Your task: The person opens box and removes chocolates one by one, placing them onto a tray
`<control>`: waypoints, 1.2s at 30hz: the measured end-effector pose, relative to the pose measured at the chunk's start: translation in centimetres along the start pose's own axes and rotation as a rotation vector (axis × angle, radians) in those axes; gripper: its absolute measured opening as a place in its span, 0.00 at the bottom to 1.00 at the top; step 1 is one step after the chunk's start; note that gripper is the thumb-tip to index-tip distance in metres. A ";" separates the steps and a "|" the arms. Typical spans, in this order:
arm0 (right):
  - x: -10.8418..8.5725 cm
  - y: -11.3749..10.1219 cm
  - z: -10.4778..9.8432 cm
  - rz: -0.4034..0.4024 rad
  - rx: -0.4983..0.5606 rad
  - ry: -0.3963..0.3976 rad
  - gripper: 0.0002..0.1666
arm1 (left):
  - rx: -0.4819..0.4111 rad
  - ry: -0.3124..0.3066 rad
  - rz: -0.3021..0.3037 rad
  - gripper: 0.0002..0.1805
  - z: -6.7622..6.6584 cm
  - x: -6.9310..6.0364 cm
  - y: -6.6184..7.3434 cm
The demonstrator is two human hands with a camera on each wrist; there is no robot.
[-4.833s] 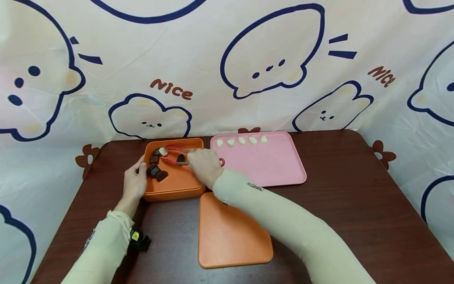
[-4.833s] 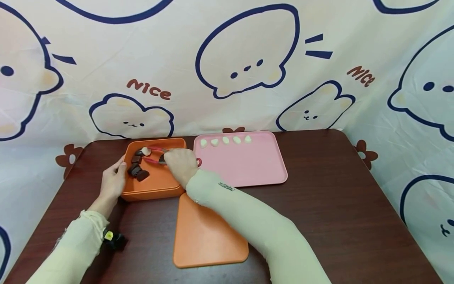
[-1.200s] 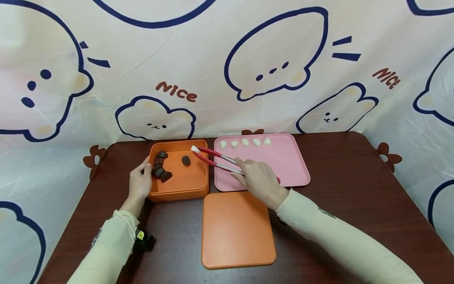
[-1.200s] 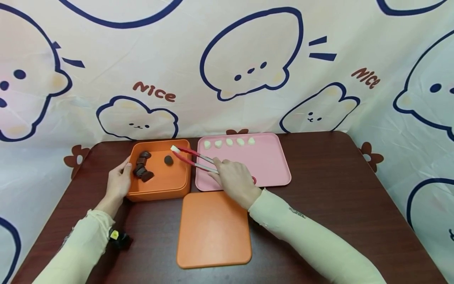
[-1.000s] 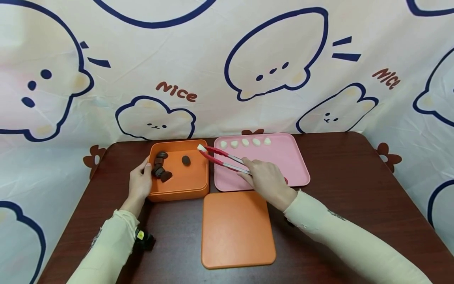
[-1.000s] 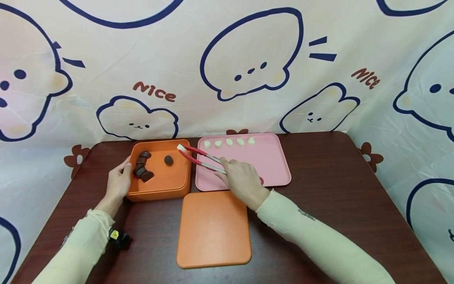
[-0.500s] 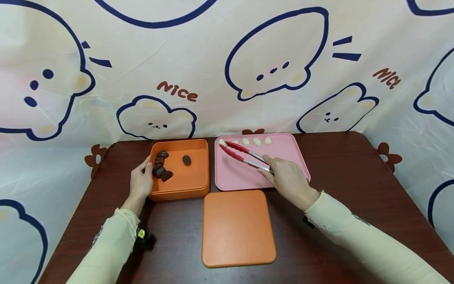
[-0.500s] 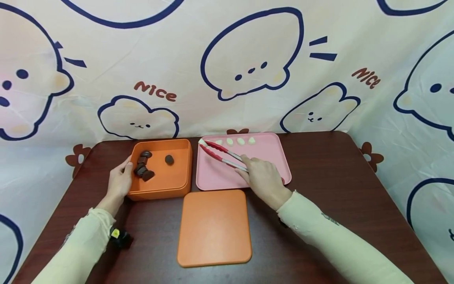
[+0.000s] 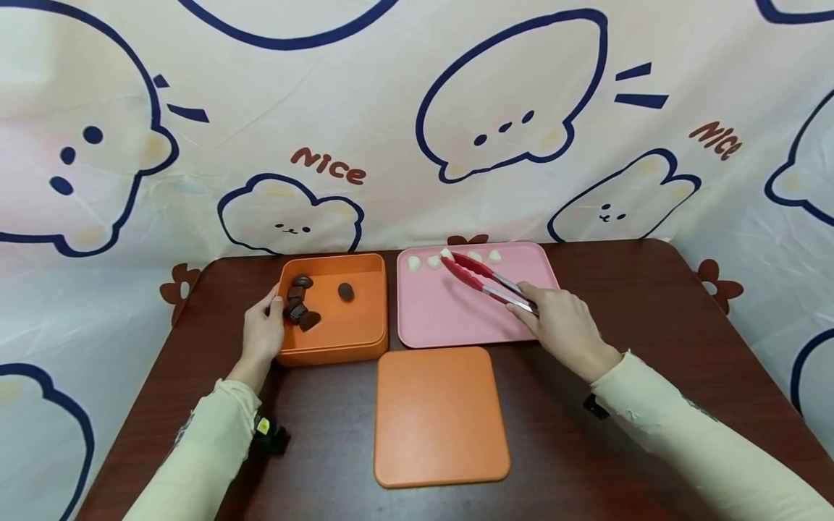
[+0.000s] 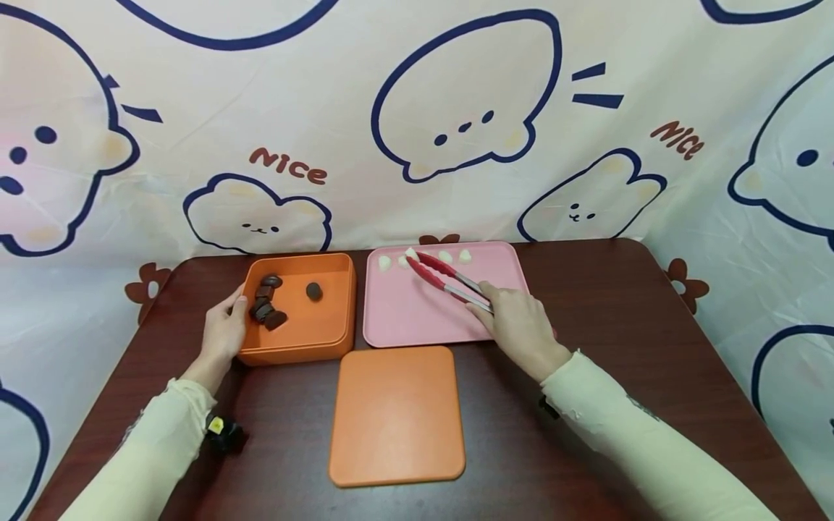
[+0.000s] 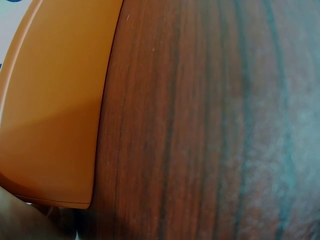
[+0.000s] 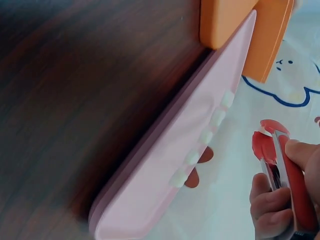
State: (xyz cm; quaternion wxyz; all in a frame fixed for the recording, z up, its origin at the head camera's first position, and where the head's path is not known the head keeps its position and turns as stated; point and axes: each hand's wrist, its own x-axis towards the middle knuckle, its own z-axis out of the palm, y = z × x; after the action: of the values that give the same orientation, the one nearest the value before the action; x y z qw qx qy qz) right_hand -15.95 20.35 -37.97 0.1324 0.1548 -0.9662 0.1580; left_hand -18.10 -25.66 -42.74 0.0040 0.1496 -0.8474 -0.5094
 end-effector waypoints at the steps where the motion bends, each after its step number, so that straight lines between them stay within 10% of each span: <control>1: 0.0 0.3 -0.1 0.002 0.000 0.001 0.15 | -0.001 0.000 0.001 0.28 0.0 0.0 0.0; 36: -0.8 6.9 -2.2 0.248 0.054 -0.128 0.29 | -0.007 0.012 -0.007 0.27 0.1 -0.1 0.0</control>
State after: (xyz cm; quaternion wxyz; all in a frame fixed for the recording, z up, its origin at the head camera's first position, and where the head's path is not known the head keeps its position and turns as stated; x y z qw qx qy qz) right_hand -17.16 27.53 -38.04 0.0457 0.0472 -0.9798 0.1891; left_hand -18.05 -25.55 -42.77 0.0081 0.1554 -0.8450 -0.5116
